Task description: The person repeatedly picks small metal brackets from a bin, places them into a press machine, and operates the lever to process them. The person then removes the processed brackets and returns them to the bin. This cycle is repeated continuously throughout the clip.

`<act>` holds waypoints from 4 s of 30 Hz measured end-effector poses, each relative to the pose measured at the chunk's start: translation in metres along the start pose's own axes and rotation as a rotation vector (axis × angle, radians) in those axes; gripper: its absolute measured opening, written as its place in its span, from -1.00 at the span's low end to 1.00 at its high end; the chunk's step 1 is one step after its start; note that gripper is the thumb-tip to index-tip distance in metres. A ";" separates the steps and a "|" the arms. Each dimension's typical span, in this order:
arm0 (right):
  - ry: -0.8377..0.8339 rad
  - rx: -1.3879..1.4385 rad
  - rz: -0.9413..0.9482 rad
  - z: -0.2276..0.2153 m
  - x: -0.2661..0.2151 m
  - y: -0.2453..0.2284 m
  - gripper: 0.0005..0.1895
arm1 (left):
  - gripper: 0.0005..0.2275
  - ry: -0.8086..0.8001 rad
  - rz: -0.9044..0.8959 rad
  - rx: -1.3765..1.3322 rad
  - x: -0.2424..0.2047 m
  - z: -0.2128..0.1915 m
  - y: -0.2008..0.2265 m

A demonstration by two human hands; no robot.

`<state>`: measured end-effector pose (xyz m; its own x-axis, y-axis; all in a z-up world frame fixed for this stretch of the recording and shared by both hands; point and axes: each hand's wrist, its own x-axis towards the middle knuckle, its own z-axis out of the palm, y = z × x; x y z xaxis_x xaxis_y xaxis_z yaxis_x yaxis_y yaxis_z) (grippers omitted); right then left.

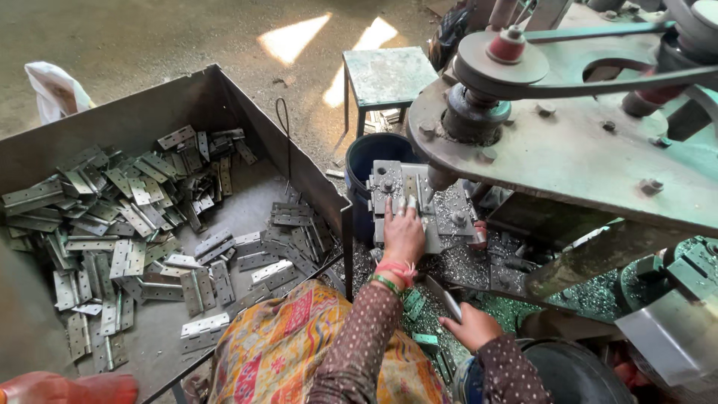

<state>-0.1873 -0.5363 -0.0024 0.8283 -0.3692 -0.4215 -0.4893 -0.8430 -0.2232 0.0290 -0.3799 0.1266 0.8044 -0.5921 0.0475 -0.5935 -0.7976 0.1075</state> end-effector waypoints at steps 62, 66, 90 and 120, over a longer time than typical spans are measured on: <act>0.495 0.145 -0.145 -0.035 -0.047 -0.042 -0.49 | -0.59 0.299 0.042 0.000 -0.040 0.017 0.007; 0.252 0.093 -0.051 0.045 -0.033 -0.018 -0.44 | -0.58 0.371 0.036 -0.048 -0.042 0.017 0.008; 0.050 0.099 -0.015 0.030 0.003 0.001 -0.46 | -0.72 0.151 0.058 -0.048 -0.029 0.003 -0.001; -0.009 0.195 0.104 0.047 -0.011 0.015 -0.39 | -0.69 0.475 0.140 -0.251 -0.080 -0.009 -0.024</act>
<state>-0.2164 -0.5268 -0.0426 0.7686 -0.4459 -0.4587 -0.6163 -0.7085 -0.3438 -0.0207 -0.3121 0.1295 0.6760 -0.5271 0.5150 -0.7179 -0.6288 0.2988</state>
